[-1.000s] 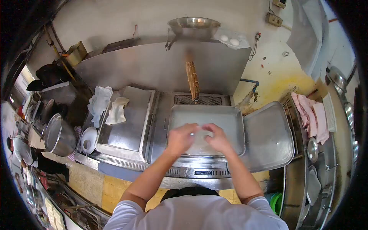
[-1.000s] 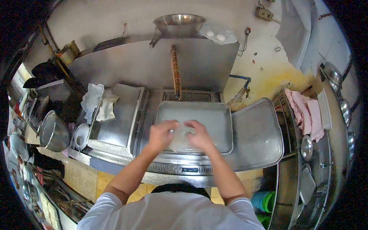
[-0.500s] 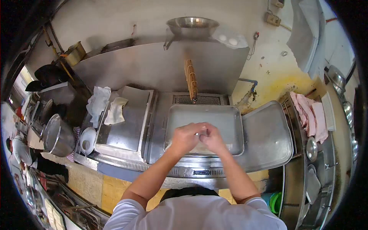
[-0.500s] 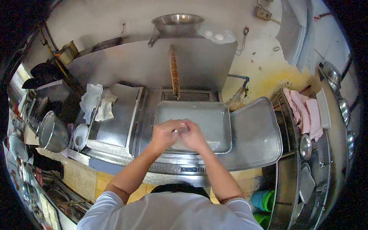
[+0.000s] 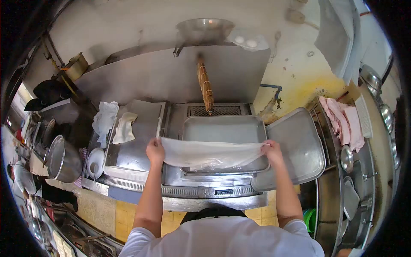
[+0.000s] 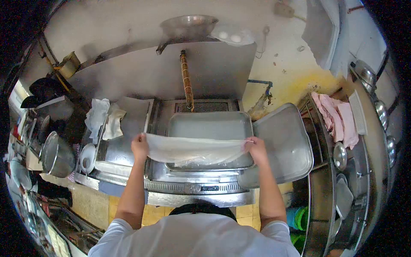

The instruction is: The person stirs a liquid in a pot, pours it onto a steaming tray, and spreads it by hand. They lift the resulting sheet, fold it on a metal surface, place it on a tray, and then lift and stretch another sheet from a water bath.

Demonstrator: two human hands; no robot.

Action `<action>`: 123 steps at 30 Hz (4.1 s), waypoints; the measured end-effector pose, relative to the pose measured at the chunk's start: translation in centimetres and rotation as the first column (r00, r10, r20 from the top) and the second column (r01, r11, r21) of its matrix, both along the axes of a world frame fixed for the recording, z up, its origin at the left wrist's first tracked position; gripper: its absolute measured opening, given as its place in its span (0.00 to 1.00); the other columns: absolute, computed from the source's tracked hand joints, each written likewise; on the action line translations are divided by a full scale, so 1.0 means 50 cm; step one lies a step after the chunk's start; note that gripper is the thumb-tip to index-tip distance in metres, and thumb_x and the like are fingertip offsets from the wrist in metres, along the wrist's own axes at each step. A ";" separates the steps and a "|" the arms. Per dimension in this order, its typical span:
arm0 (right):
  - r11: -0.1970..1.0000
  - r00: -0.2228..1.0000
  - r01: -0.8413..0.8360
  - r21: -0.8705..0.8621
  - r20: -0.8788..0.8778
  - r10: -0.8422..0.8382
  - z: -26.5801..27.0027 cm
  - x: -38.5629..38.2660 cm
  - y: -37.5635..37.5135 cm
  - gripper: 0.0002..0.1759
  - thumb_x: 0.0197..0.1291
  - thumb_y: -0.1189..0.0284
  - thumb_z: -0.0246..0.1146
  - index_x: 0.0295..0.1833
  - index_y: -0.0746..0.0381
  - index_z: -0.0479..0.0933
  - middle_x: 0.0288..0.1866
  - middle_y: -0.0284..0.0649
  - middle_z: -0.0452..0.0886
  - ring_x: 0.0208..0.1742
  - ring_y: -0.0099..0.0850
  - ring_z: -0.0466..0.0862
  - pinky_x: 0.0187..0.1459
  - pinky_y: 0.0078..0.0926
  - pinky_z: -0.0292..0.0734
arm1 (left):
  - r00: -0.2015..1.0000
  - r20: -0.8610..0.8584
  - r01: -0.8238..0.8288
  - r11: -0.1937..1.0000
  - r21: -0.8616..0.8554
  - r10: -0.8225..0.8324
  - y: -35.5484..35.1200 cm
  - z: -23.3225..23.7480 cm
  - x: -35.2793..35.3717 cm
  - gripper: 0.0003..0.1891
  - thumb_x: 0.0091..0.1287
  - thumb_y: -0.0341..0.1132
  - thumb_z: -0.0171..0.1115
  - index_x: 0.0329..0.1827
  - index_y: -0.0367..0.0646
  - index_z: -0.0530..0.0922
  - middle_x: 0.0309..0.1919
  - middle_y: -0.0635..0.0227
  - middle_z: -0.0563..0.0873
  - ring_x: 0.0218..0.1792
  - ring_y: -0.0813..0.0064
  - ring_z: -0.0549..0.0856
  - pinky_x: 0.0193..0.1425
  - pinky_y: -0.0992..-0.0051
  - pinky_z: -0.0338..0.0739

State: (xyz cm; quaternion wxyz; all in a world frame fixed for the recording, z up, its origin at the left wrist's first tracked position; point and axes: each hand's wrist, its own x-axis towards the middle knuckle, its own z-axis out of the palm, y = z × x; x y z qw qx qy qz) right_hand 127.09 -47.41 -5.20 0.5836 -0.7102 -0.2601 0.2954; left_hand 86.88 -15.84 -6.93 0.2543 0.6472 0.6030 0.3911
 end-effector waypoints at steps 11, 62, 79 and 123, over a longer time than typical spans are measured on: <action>0.872 0.881 -0.473 0.125 0.075 0.467 0.295 -0.144 0.152 0.08 0.68 0.73 0.66 0.48 0.65 0.85 0.35 0.29 0.84 0.37 0.18 0.81 0.39 0.22 0.76 | 0.431 0.150 0.902 0.425 -0.072 -0.890 -0.246 0.304 0.308 0.21 0.72 0.39 0.70 0.64 0.39 0.81 0.55 0.48 0.89 0.56 0.53 0.89 0.61 0.61 0.80; 0.903 0.825 -0.290 -0.316 0.396 0.403 -0.001 -0.199 0.177 0.16 0.67 0.69 0.56 0.49 0.68 0.84 0.36 0.58 0.86 0.41 0.52 0.87 0.47 0.49 0.79 | 0.682 0.225 0.586 0.704 0.402 -0.696 -0.178 0.221 0.234 0.10 0.67 0.24 0.68 0.49 0.36 0.86 0.39 0.53 0.92 0.40 0.57 0.92 0.46 0.66 0.84; 0.883 0.695 -0.138 -0.449 0.591 0.410 -0.132 -0.097 0.106 0.18 0.68 0.69 0.55 0.53 0.67 0.84 0.53 0.62 0.86 0.56 0.59 0.85 0.59 0.49 0.79 | 0.897 0.155 0.391 0.906 0.165 -0.415 -0.145 0.256 0.108 0.08 0.66 0.21 0.63 0.45 0.35 0.88 0.38 0.52 0.93 0.42 0.63 0.93 0.49 0.70 0.84; 0.968 0.867 -0.234 -0.089 0.432 0.249 0.001 -0.191 0.212 0.11 0.62 0.74 0.60 0.46 0.67 0.83 0.36 0.51 0.87 0.37 0.44 0.86 0.43 0.42 0.79 | 0.744 0.030 0.592 0.680 0.433 -0.667 -0.159 0.391 0.179 0.18 0.54 0.16 0.60 0.45 0.36 0.90 0.43 0.53 0.93 0.44 0.60 0.93 0.54 0.67 0.86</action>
